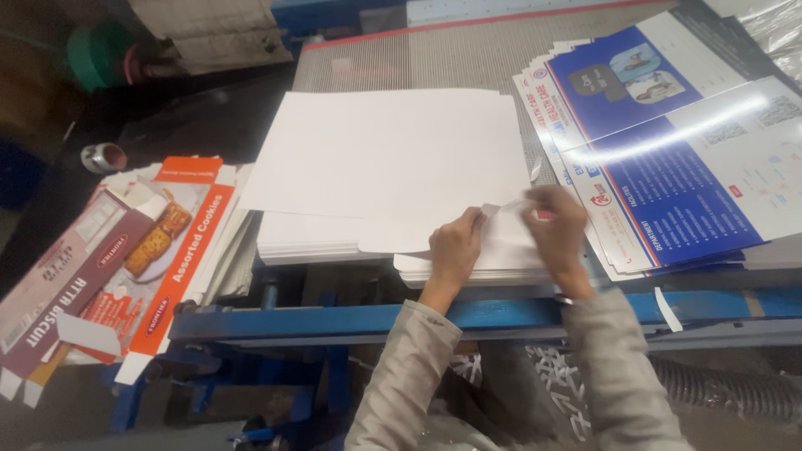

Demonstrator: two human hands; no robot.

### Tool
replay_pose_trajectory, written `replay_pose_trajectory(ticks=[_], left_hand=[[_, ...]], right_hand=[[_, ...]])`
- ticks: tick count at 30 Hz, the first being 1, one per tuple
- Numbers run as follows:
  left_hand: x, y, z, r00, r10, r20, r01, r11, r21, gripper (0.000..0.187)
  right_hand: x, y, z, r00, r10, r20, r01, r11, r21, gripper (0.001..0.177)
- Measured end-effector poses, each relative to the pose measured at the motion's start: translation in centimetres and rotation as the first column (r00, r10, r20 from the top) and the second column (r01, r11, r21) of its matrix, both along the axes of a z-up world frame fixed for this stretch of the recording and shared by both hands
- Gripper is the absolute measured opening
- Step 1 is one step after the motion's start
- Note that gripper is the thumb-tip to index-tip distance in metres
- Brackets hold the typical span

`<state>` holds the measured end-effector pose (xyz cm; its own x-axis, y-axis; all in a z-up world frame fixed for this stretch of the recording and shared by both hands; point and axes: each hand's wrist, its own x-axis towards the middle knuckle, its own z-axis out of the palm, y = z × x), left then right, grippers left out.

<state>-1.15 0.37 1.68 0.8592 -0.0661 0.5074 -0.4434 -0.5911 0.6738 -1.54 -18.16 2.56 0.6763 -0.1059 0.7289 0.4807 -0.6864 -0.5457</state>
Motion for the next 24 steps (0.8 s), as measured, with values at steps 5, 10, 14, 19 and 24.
replay_pose_trajectory(ticks=[5,10,14,19,24], left_hand=[[-0.7,0.5,0.9,0.993,-0.034,0.117,0.05,0.99,-0.135,0.016],[-1.0,0.3,1.0,0.996,-0.076,0.047,0.083,0.979,-0.184,0.016],[-1.6,0.8,1.0,0.994,-0.088,0.07,0.101,0.972,-0.213,0.015],[-1.2,0.9,0.7,0.995,-0.1,-0.009,0.096,0.972,-0.216,0.017],[0.8,3.2,-0.6,0.966,-0.187,0.177,0.186,0.982,0.023,0.032]], right_hand=[[-9.1,-8.1,2.7,0.892,0.276,-0.359,-0.192,0.948,0.253,0.016],[-9.9,-4.1,5.2,0.955,0.069,-0.288,-0.093,0.993,-0.07,0.013],[-5.1,1.6,4.0,0.981,0.06,-0.183,-0.087,0.986,-0.143,0.02],[-2.1,4.0,1.9,0.988,-0.026,-0.155,-0.009,0.975,-0.222,0.012],[0.1,1.6,-1.1,0.976,-0.084,-0.202,0.02,0.954,-0.299,0.003]])
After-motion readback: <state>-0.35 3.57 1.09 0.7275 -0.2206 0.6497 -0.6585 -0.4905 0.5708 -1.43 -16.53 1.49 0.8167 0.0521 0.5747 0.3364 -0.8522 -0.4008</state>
